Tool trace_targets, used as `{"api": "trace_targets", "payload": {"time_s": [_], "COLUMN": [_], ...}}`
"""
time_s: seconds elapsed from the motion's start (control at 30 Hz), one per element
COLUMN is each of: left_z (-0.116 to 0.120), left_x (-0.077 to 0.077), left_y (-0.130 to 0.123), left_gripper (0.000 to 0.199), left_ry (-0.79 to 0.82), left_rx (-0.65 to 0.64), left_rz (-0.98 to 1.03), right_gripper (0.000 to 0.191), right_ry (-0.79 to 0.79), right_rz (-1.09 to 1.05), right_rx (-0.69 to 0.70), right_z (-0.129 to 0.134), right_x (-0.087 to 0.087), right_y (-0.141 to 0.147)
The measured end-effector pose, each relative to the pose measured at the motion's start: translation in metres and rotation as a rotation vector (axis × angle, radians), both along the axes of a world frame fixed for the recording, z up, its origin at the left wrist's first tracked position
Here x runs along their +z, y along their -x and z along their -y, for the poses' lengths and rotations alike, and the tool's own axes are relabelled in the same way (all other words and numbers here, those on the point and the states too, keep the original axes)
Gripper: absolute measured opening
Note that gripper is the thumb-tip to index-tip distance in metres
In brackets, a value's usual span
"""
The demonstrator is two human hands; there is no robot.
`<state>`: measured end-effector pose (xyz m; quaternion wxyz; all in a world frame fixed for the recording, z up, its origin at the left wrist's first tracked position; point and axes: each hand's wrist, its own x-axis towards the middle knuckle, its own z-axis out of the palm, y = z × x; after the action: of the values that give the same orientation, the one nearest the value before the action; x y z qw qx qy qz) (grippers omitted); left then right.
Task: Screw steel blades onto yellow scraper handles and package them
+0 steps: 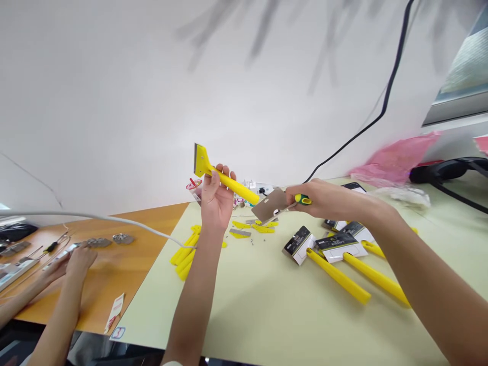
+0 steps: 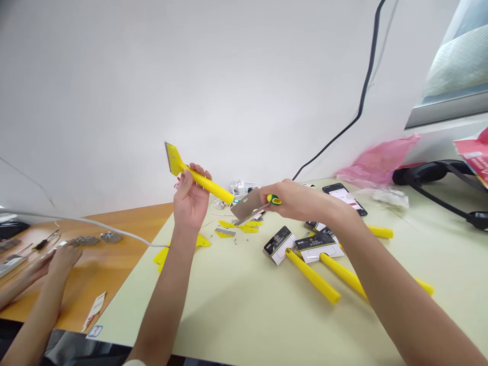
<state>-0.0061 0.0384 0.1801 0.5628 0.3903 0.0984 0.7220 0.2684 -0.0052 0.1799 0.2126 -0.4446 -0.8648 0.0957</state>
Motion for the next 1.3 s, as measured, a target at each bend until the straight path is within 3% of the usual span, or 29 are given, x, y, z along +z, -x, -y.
{"api": "trace_targets", "payload": {"time_s": [0.1,0.23,0.4,0.6,0.8,0.93,1.13,1.3], "left_z": [0.005,0.011,0.009,0.007,0.005,0.002,0.000,0.002], "left_x": [0.010,0.003,-0.009,-0.013,-0.013,-0.015,-0.008,-0.003], "left_y": [-0.017,-0.032,-0.034,-0.036,-0.037,-0.029,-0.011,-0.002], "left_gripper": [0.024,0.036,0.040,0.039,0.043,0.048,0.048,0.037], "left_ry": [-0.053,-0.050,-0.074,-0.046,-0.037,0.020,-0.071,-0.113], "left_rx": [0.003,-0.048,-0.027,-0.038,0.002,-0.030,0.123,0.122], "left_rz": [-0.009,-0.116,-0.238,-0.219,-0.198,-0.432,-0.964,-1.090], "right_gripper": [0.016,0.016,0.016,0.014,0.005,0.007,0.010,0.011], "right_ry": [-0.019,-0.086,-0.136,-0.139,-0.248,-0.258,-0.289,-0.272], "right_rz": [-0.025,-0.031,-0.007,-0.024,-0.121,-0.184,-0.262,-0.309], "right_rx": [0.022,0.012,-0.080,-0.066,-0.049,-0.054,-0.064,-0.077], "right_z": [0.010,0.013,0.008,0.008,0.013,0.013,0.010,0.009], "right_x": [0.003,0.001,-0.006,-0.004,-0.002,-0.002,-0.003,-0.003], "right_y": [0.001,-0.002,-0.006,-0.001,0.006,0.009,0.015,0.022]}}
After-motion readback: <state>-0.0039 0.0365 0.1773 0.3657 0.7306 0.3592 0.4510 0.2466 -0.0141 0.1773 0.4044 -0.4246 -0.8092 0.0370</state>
